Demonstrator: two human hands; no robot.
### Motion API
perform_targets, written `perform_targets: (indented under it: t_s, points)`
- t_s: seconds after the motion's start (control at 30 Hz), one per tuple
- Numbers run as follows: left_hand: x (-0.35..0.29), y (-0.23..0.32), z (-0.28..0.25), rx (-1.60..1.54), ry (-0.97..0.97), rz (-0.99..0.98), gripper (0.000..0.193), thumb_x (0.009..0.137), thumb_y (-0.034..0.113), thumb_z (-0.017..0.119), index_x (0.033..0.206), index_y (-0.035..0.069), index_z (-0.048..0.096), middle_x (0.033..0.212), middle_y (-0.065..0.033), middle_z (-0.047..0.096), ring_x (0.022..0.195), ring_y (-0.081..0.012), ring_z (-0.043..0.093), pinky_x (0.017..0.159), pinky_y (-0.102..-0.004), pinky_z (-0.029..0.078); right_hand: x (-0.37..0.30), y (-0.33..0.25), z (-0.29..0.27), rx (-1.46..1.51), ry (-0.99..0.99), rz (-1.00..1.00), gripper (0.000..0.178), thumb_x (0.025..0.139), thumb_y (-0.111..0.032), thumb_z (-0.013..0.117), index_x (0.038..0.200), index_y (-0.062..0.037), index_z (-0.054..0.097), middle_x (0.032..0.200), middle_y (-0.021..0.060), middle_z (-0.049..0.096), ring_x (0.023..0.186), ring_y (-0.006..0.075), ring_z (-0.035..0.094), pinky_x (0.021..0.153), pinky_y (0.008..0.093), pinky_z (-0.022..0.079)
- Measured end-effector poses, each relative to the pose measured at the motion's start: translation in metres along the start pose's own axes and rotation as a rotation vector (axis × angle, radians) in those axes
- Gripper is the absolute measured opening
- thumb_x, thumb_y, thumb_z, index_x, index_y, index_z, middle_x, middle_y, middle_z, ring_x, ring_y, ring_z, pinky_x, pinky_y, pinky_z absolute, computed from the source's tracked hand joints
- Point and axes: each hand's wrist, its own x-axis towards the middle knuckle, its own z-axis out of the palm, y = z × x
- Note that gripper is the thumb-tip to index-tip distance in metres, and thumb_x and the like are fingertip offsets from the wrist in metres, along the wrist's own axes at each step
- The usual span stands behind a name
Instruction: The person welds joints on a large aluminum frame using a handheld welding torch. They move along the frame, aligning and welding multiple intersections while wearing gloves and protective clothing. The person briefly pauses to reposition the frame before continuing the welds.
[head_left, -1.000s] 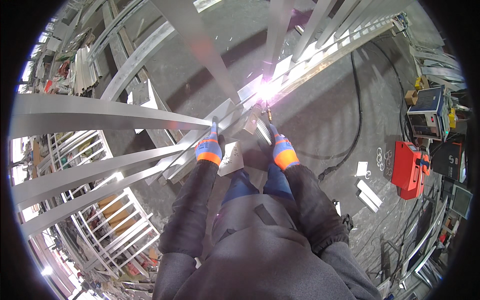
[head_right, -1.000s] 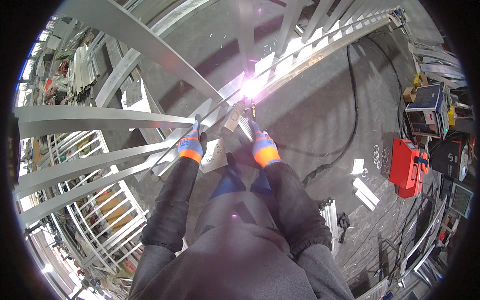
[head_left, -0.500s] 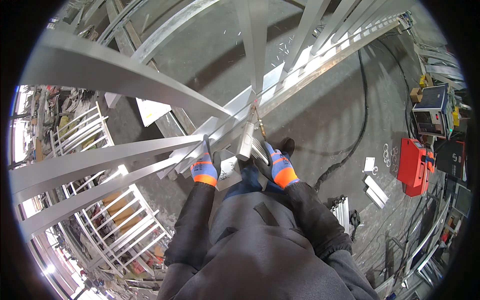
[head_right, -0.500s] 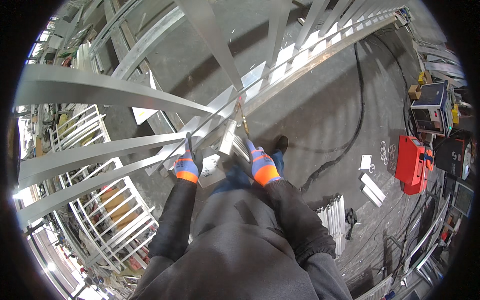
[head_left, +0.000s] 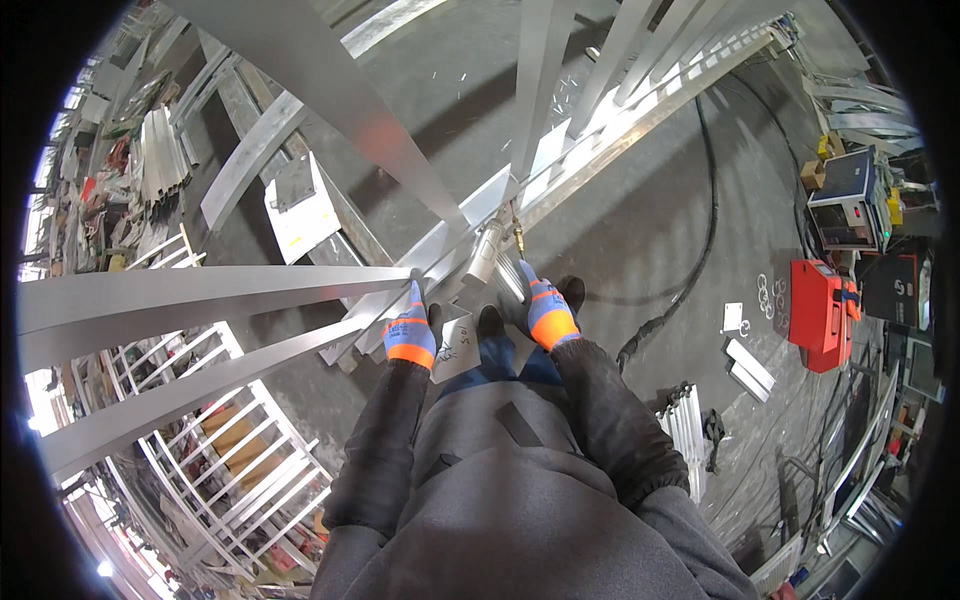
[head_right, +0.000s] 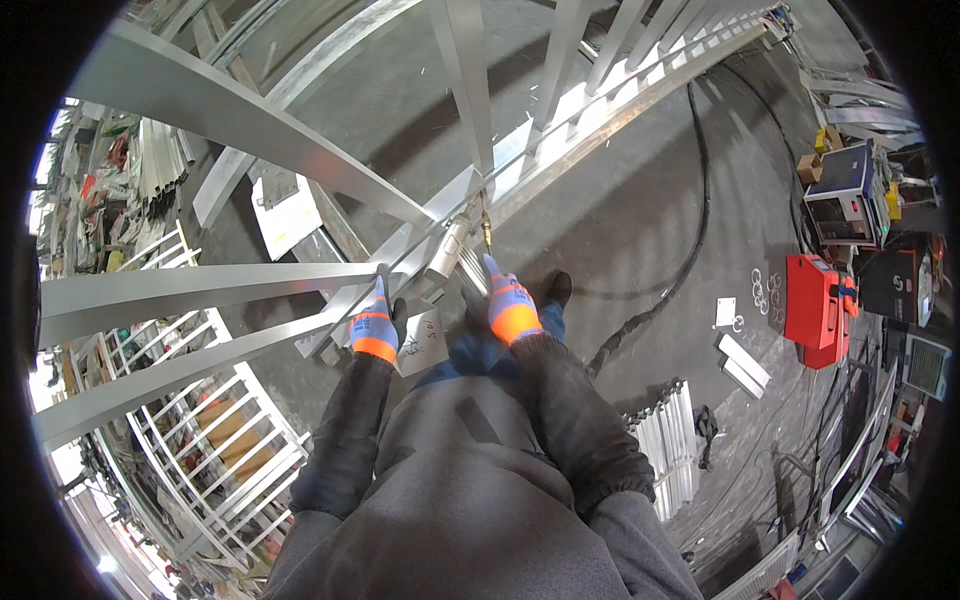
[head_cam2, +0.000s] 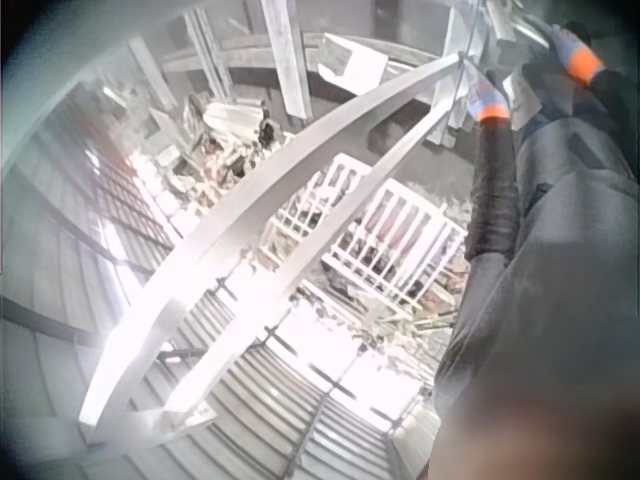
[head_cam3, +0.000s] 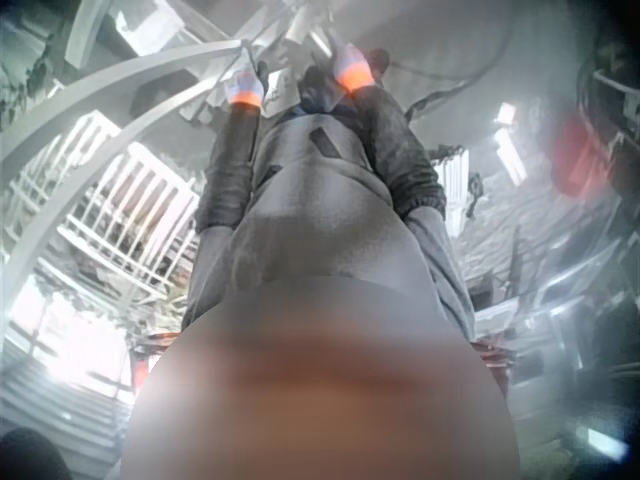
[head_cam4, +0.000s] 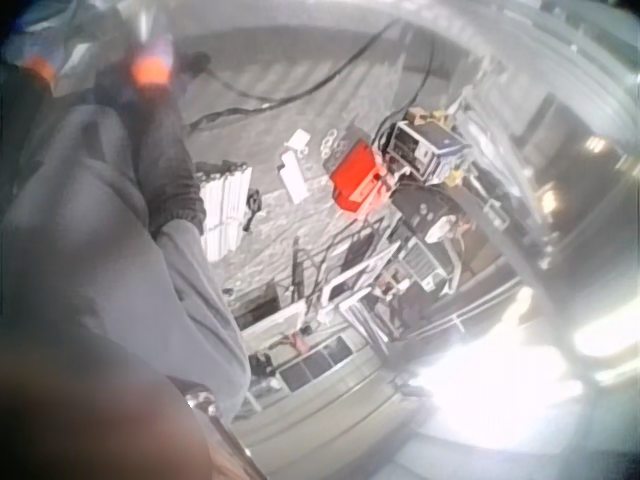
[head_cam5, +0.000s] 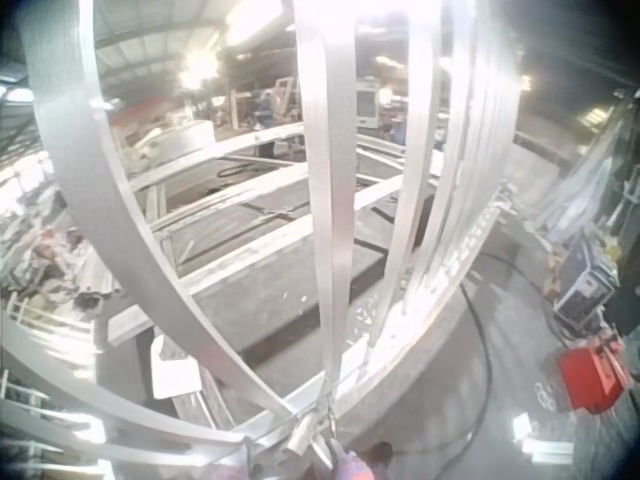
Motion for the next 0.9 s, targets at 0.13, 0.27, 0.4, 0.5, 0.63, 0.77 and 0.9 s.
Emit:
perform_targets:
  t_s: [0.13, 0.27, 0.4, 0.5, 0.63, 0.77, 0.9]
  points:
    - [0.003, -0.003, 0.002, 0.033, -0.036, 0.018, 0.081, 0.103, 0.043, 0.052, 0.166, 0.009, 0.015, 0.088, -0.0223, 0.075, 0.085, -0.0415, 0.072, 0.081, -0.0534, 0.053, -0.002, -0.002, -0.001, -0.007, 0.002, 0.031, 0.071, 0.095, -0.008, 0.055, 0.162, -0.0220, 0.035, 0.135, 0.0249, 0.062, 0.123, 0.0413, 0.062, 0.104, 0.0462, 0.050]
    - [0.005, -0.010, 0.006, 0.017, -0.029, 0.046, 0.082, 0.102, 0.043, 0.052, 0.167, 0.009, 0.013, 0.087, -0.0222, 0.075, 0.083, -0.0417, 0.072, 0.077, -0.0543, 0.053, -0.003, -0.005, -0.005, 0.007, -0.017, 0.027, 0.067, 0.098, -0.018, 0.058, 0.161, -0.0216, 0.037, 0.135, 0.0250, 0.062, 0.125, 0.0406, 0.062, 0.106, 0.0460, 0.049]
    - [0.006, -0.017, 0.016, -0.023, 0.149, 0.140, 0.080, 0.100, 0.034, 0.055, 0.167, 0.017, 0.015, 0.069, -0.0209, 0.067, 0.064, -0.0425, 0.066, 0.063, -0.0552, 0.049, -0.002, -0.006, -0.006, -0.003, 0.032, -0.009, 0.076, 0.096, -0.039, 0.064, 0.163, -0.0198, 0.032, 0.128, 0.0258, 0.065, 0.118, 0.0418, 0.064, 0.102, 0.0478, 0.050]
    - [0.008, -0.022, 0.022, -0.052, 0.182, 0.176, 0.081, 0.099, 0.029, 0.057, 0.167, 0.014, 0.015, 0.068, -0.0202, 0.066, 0.063, -0.0425, 0.065, 0.061, -0.0541, 0.048, -0.003, -0.006, -0.005, -0.012, 0.034, -0.001, 0.085, 0.093, -0.050, 0.067, 0.163, -0.0186, 0.032, 0.125, 0.0259, 0.067, 0.115, 0.0420, 0.066, 0.100, 0.0482, 0.051]
    - [0.008, -0.023, 0.022, -0.062, 0.199, 0.200, 0.083, 0.097, 0.026, 0.058, 0.167, 0.012, 0.016, 0.066, -0.0200, 0.065, 0.062, -0.0427, 0.065, 0.060, -0.0534, 0.048, -0.009, -0.007, -0.003, 0.008, 0.070, 0.002, 0.088, 0.090, -0.058, 0.067, 0.161, -0.0181, 0.036, 0.123, 0.0263, 0.068, 0.115, 0.0421, 0.066, 0.101, 0.0477, 0.051]
    - [0.007, -0.021, 0.016, -0.030, 0.153, 0.170, 0.084, 0.096, 0.026, 0.059, 0.167, 0.011, 0.016, 0.071, -0.0206, 0.068, 0.064, -0.0427, 0.066, 0.061, -0.0540, 0.050, -0.016, -0.010, -0.007, 0.065, 0.051, 0.010, 0.074, 0.094, -0.053, 0.068, 0.156, -0.0219, 0.043, 0.129, 0.0264, 0.066, 0.119, 0.0428, 0.064, 0.101, 0.0483, 0.051]
    - [0.009, -0.022, 0.012, -0.019, 0.107, 0.166, 0.084, 0.097, 0.029, 0.058, 0.167, 0.012, 0.016, 0.072, -0.0203, 0.069, 0.066, -0.0423, 0.068, 0.064, -0.0546, 0.052, -0.023, -0.014, -0.011, 0.074, 0.054, 0.022, 0.072, 0.094, -0.053, 0.068, 0.155, -0.0222, 0.045, 0.127, 0.0265, 0.066, 0.119, 0.0431, 0.064, 0.101, 0.0481, 0.051]
